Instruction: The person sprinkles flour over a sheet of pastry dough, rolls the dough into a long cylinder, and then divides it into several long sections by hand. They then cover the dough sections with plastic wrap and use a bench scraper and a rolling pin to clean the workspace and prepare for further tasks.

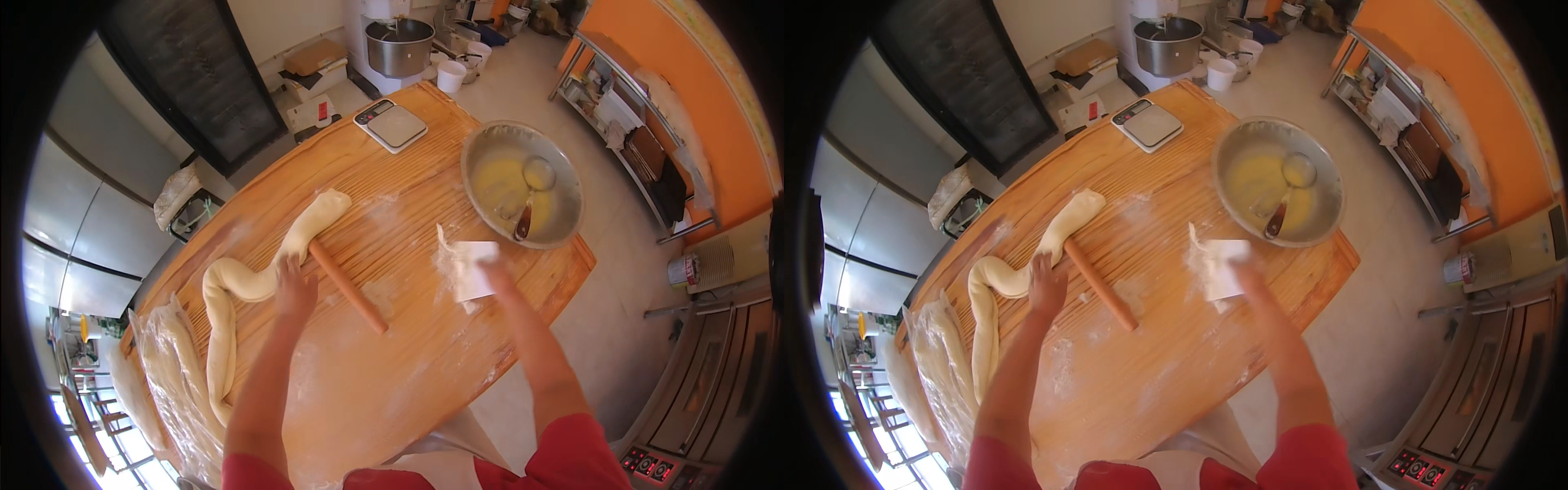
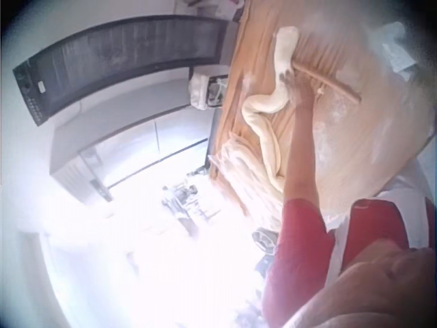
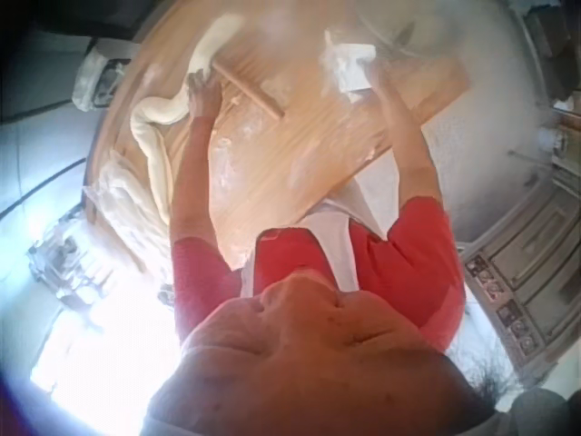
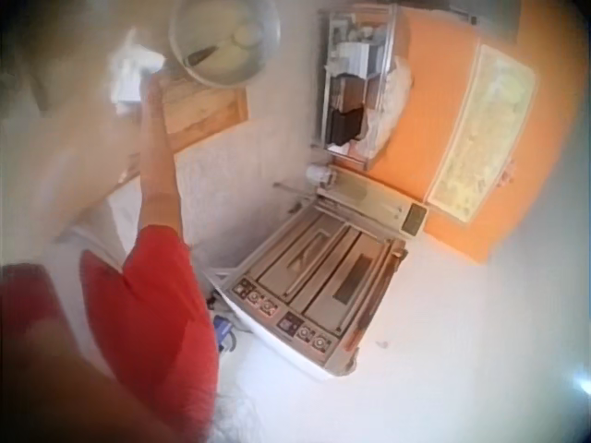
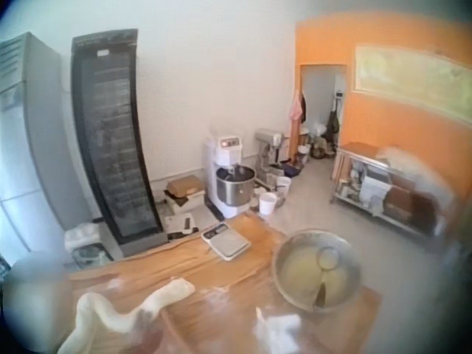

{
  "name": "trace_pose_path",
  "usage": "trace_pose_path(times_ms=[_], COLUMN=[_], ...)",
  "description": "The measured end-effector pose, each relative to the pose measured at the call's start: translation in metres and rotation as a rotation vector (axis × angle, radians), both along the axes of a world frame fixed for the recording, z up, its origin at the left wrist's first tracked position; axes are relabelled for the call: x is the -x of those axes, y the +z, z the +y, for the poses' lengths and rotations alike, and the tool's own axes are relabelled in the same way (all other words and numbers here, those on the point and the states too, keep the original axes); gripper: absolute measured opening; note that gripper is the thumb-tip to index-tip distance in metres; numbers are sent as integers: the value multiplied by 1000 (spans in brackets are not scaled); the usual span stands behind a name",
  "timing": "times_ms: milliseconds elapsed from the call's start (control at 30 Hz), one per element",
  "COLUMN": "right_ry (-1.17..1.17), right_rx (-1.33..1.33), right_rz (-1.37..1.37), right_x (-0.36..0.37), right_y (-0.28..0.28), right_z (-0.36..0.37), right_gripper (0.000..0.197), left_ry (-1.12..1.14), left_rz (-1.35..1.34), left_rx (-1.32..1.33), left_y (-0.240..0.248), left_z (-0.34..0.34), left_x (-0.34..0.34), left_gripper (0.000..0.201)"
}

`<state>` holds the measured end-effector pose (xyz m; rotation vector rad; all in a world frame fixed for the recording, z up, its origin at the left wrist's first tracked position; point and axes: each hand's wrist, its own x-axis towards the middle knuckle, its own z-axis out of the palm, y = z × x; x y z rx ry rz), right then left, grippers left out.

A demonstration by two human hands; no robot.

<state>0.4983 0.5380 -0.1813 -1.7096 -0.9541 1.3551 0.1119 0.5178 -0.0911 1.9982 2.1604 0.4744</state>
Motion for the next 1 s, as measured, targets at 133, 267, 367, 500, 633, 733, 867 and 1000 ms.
trace_pose_path(times_ms=[133,267,367,500,633,733,867,1000], right_ry=[491,125,-36,69,540,279,401,889], right_rx=[-11,123,-4,-18,-185,-147,-152,-148], right_rz=[-374,71,-71,-316,-512,-465,-411,-352], right_x=[80,22,-17,28,89,82,88,142], right_y=[46,26,43,12,44,37,1,14], right_z=[9,-12,-7,18,56,99,123,85], right_gripper=[44,39,43,51,29,27,38,49], left_ry=[194,301,198,382,403,311,378,476], left_rz=[166,242,137,46,320,141,-60,-319], left_rx=[197,377,427,267,196,-6,214,181], left_y=[5,-5,-15,-33,-12,-12,-18,-26], left_z=[84,120,135,164,152,97,20,-37], left_x=[-43,-43,-11,42,27,-25,-99,-89], left_gripper=[58,63,61,55,59,80,83,68])
